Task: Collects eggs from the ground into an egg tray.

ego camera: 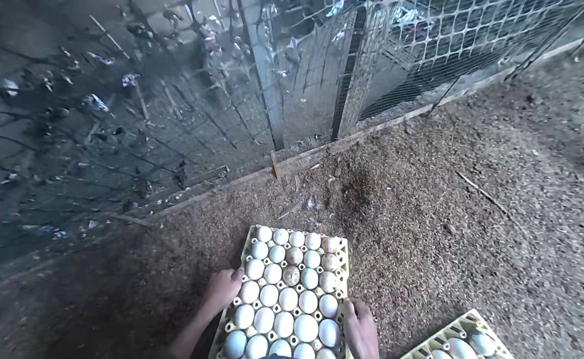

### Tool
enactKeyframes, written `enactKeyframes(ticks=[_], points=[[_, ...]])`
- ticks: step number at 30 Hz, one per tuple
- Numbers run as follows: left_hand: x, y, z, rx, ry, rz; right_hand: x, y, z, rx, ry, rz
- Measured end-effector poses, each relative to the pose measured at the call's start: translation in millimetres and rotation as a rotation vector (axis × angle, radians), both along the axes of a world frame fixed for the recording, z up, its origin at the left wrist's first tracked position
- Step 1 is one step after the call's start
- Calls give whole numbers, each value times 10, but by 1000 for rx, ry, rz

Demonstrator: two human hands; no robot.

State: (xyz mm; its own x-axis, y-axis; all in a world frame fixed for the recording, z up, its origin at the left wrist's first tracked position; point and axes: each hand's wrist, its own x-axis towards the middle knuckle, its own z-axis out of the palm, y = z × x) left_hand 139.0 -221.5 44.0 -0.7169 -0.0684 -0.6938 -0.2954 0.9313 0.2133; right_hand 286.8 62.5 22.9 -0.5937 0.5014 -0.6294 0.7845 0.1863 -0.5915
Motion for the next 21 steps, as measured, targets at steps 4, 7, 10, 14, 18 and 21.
enactKeyframes(ticks=[4, 7, 10, 14, 18, 21], points=[[-7, 20, 2, -33, 3, -22, -24, 25, 22, -49, -38, -39], [-7, 17, -1, -18, 10, -3, -39, 41, 20, -77, -65, -66], [39, -19, -63, 77, 28, 138, -65, 37, -6, -124, -79, -131], [156, 22, -137, 233, 79, 371, -95, 118, -68, -225, -110, -184], [149, 20, -110, 267, 64, 477, -178, 176, -16, -240, -142, -167], [145, 9, -105, 251, 97, 458, -222, 242, 74, -153, -167, -72]])
